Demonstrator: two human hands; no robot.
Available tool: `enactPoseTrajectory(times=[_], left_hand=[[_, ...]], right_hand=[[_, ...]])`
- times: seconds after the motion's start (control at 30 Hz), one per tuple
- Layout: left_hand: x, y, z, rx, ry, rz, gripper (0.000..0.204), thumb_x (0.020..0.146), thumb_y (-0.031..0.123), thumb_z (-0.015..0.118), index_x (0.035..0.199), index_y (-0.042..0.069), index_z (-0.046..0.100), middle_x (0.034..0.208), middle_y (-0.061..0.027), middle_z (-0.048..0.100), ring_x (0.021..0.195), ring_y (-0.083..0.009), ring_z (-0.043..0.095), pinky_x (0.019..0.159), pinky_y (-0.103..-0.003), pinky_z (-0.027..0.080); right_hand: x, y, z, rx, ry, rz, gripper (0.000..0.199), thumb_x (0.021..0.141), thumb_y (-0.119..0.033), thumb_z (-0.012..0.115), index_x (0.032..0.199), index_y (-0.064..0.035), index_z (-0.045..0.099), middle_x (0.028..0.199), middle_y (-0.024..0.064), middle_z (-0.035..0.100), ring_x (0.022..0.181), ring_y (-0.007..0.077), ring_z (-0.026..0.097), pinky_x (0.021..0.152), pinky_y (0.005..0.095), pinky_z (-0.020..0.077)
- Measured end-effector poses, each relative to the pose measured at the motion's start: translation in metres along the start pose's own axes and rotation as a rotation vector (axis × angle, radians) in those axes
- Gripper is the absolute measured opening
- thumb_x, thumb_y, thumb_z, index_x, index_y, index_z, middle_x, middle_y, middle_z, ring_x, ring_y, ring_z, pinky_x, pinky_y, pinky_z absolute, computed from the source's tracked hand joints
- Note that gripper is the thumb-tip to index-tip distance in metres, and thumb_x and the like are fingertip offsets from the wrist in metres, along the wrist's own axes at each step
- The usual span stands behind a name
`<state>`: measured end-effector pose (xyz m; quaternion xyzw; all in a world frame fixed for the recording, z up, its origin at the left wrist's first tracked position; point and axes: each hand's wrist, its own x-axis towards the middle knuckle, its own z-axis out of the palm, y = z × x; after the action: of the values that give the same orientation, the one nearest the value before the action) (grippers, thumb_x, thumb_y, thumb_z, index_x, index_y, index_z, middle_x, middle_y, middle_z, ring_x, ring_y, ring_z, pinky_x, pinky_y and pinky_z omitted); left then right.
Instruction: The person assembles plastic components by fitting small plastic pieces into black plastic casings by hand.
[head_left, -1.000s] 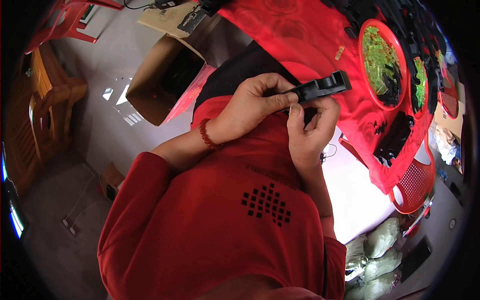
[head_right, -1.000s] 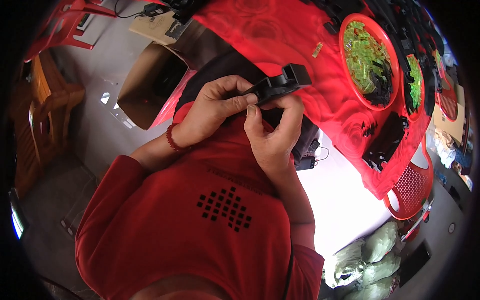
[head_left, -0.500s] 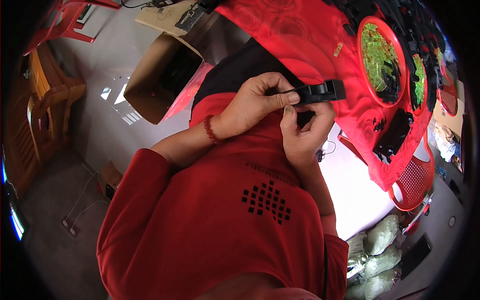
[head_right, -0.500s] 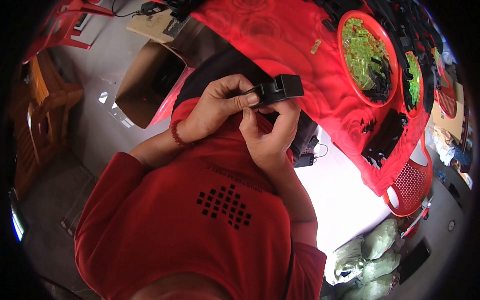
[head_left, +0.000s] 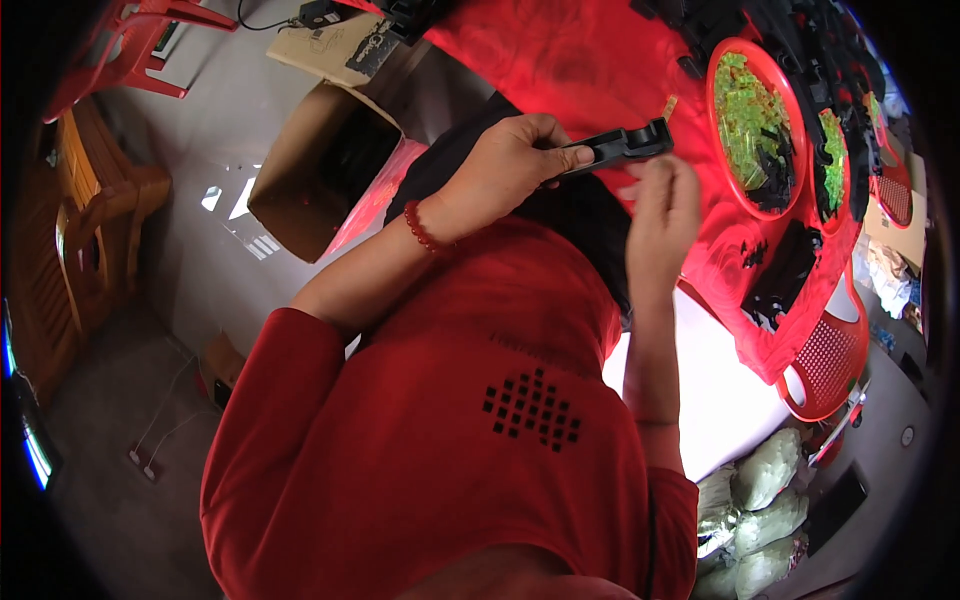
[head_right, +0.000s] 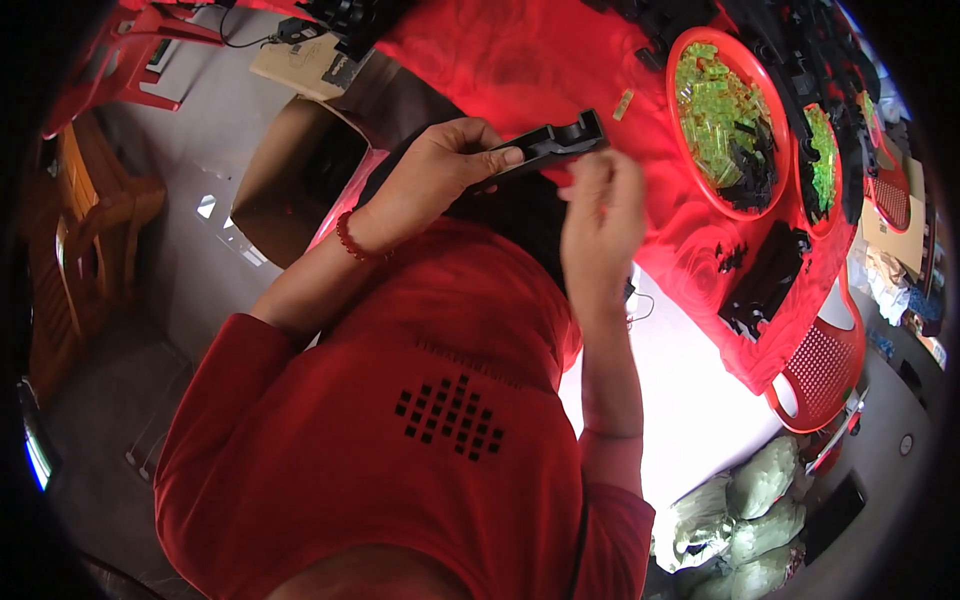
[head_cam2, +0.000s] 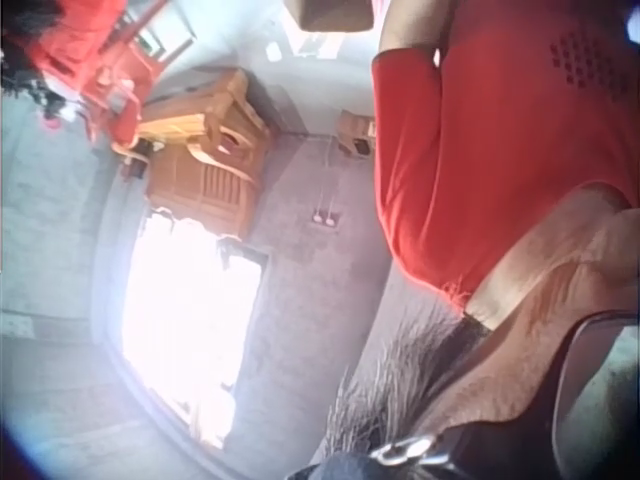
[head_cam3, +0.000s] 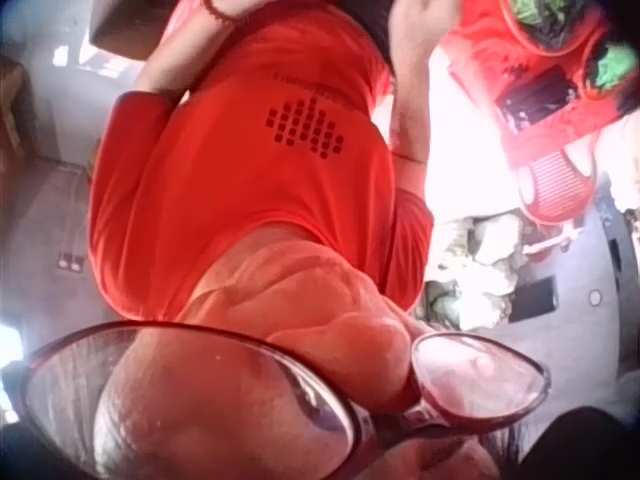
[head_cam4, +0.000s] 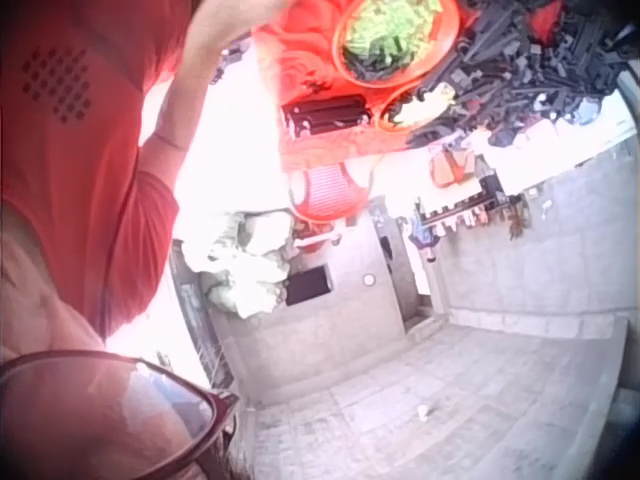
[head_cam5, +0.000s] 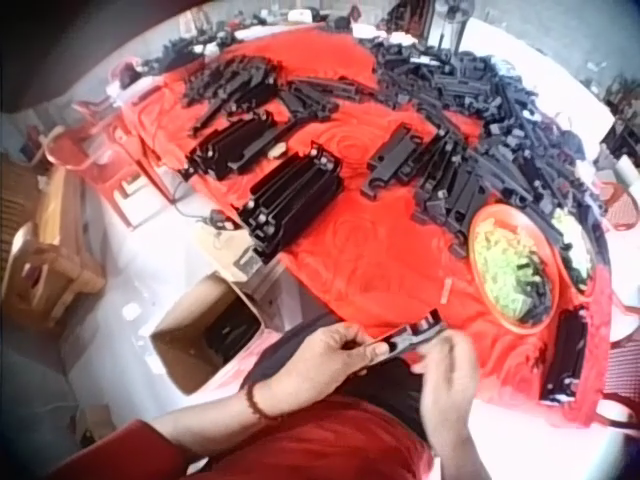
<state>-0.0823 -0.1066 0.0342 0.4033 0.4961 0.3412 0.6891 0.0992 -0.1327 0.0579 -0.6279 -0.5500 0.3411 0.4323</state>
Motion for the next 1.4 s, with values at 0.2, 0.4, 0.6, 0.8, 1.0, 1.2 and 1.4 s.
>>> enactPoseTrajectory(times=[0.2,0.4,0.6,0.8,1.0,1.2,1.4], left_hand=[[0.025,0.032,0.003,0.299,0.003,0.237,0.020,0.092,0.019,0.069,0.097,0.001,0.064,0.074,0.0025,0.055,0.067,-0.0048,0.049,0.060,-0.022,0.041],[0.039,0.046,-0.002,0.352,-0.076,0.186,0.013,0.093,0.009,0.063,0.103,0.000,0.064,0.074,0.0032,0.053,0.068,-0.0053,0.046,0.060,-0.022,0.039],[0.053,0.033,0.000,0.438,-0.043,0.358,0.019,0.090,0.006,0.062,0.108,0.000,0.065,0.079,-0.0035,0.057,0.072,-0.0126,0.053,0.068,-0.028,0.045],[0.061,0.043,0.016,0.618,0.075,0.405,0.020,0.083,0.005,0.065,0.103,0.004,0.069,0.091,-0.0146,0.062,0.087,-0.0289,0.059,0.079,-0.036,0.047],[0.073,0.047,0.024,0.919,0.113,0.482,0.019,0.078,0.008,0.070,0.096,0.007,0.071,0.092,-0.0109,0.064,0.088,-0.0290,0.058,0.084,-0.038,0.045],[0.082,0.041,0.023,0.988,0.237,0.548,0.015,0.073,0.012,0.075,0.086,0.007,0.072,0.082,-0.0066,0.067,0.086,-0.0269,0.060,0.084,-0.036,0.044],[0.092,0.043,0.016,0.939,0.096,0.478,0.012,0.071,0.014,0.076,0.078,0.006,0.069,0.070,-0.0044,0.068,0.068,-0.0234,0.061,0.079,-0.035,0.044]], right_hand=[[0.076,0.029,-0.009,-0.669,0.205,-0.140,0.026,0.091,-0.015,0.063,0.106,0.0017,0.052,0.093,0.0214,0.062,0.079,0.0369,0.063,0.073,0.0448,0.0501],[0.096,0.038,-0.008,-0.770,0.058,-0.059,0.030,0.088,-0.016,0.066,0.106,0.0015,0.049,0.097,0.0238,0.063,0.088,0.0408,0.063,0.076,0.0482,0.0489],[0.097,0.035,-0.025,-0.677,0.020,-0.045,0.020,0.089,-0.014,0.063,0.102,0.0000,0.058,0.100,0.0194,0.065,0.090,0.0389,0.063,0.080,0.0457,0.0487],[0.088,0.022,-0.039,-0.308,0.148,0.011,0.016,0.094,-0.008,0.059,0.108,0.0001,0.060,0.090,0.0110,0.066,0.079,0.0191,0.063,0.068,0.0323,0.0486],[0.073,-0.007,-0.026,0.200,0.049,-0.028,0.022,0.097,-0.009,0.061,0.117,-0.0007,0.059,0.088,0.0020,0.062,0.067,0.0031,0.051,0.053,0.0169,0.0417],[0.076,0.022,-0.012,0.082,-0.018,-0.018,0.015,0.093,-0.005,0.063,0.108,-0.0025,0.064,0.090,0.0034,0.064,0.062,0.0048,0.054,0.051,0.0191,0.0449],[0.076,0.031,-0.006,-0.064,-0.037,-0.058,0.014,0.091,-0.003,0.064,0.105,-0.0020,0.065,0.092,0.0061,0.065,0.060,0.0082,0.058,0.050,0.0218,0.0482]])
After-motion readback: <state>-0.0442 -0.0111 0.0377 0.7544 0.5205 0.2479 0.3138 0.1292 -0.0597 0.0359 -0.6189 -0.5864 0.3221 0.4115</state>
